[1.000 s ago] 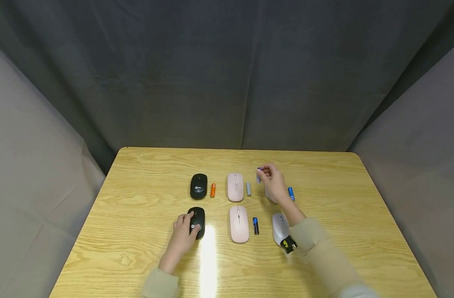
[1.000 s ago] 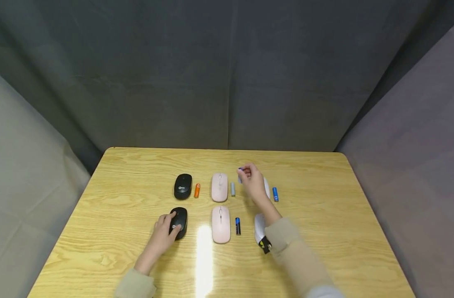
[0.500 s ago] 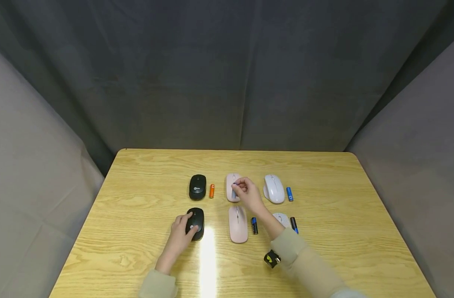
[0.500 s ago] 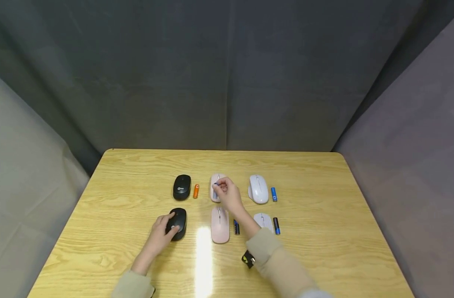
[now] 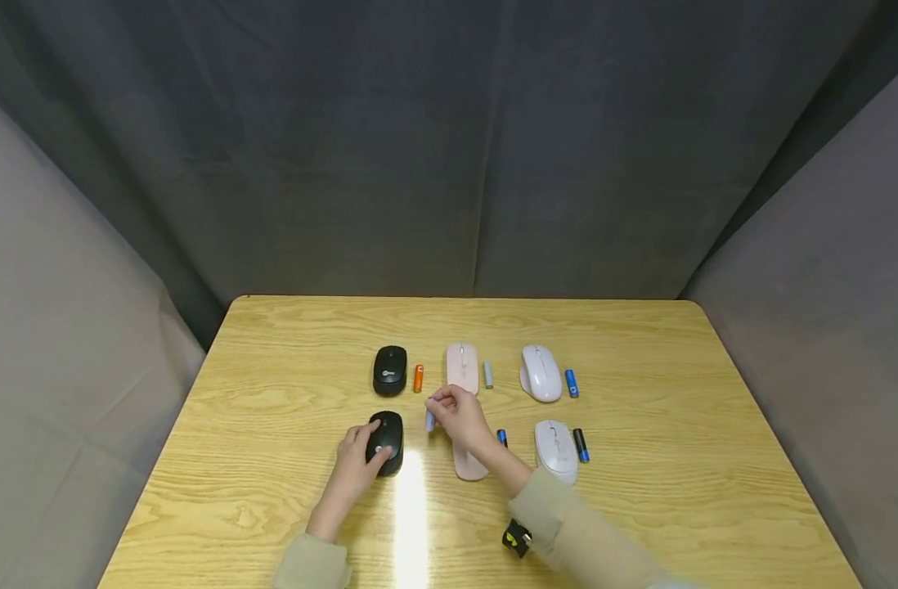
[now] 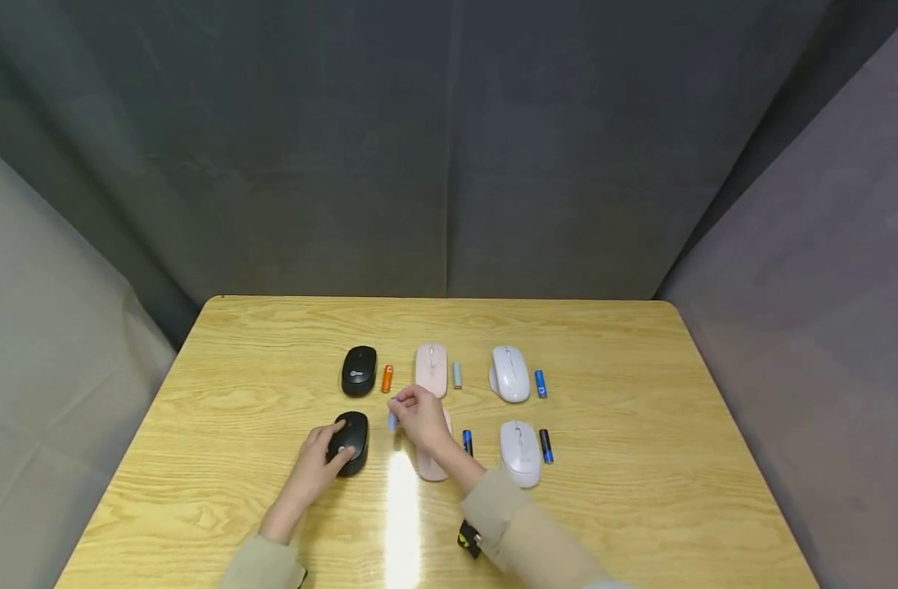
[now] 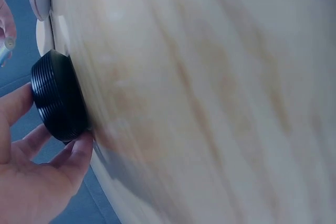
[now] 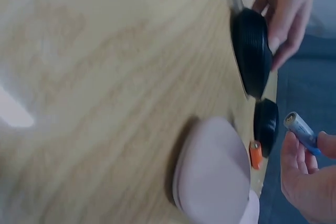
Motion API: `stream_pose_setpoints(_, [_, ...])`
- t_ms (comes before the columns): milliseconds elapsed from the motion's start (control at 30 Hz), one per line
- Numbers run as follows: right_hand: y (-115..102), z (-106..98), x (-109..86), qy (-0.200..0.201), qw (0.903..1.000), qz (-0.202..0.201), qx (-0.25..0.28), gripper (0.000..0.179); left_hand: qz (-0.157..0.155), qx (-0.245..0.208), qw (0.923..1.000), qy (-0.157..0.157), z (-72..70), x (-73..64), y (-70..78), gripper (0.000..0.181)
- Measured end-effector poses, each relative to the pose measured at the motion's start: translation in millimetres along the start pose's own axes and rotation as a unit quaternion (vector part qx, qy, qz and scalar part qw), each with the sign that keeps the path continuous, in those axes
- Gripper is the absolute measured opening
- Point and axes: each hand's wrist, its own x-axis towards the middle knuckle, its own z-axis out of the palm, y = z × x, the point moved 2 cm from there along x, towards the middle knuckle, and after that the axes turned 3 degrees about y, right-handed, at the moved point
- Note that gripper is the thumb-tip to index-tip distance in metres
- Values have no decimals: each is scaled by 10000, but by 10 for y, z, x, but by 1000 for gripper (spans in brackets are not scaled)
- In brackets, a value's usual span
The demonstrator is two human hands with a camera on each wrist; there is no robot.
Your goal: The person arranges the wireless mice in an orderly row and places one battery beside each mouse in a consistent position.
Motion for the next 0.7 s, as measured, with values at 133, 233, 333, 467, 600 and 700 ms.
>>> stream_pose_setpoints(133, [20,101,-44,-136,9997,16,-190,19,24,33,10000,1,5,5,-5,50])
stream_pose_setpoints(233, [28,168,-73,-198,9992,43,-342,19,-18,16,10000,-2,7,9,-12,51])
stream_pose_setpoints(333, [38,223,-98,-232,9982,74,-544,18,-44,-7,10000,1,9,11,-19,51])
stream_pose_setpoints(467, [57,278,-131,-228,9962,70,-834,15,-18,-17,10000,14,14,12,-23,51])
stream_pose_setpoints(600, [78,317,-159,-204,9934,-73,-1124,14,19,-43,10000,13,12,11,-22,51])
stream_pose_setpoints(700, [94,339,-168,-135,9904,-154,-1367,15,12,-66,10000,5,8,11,-24,50])
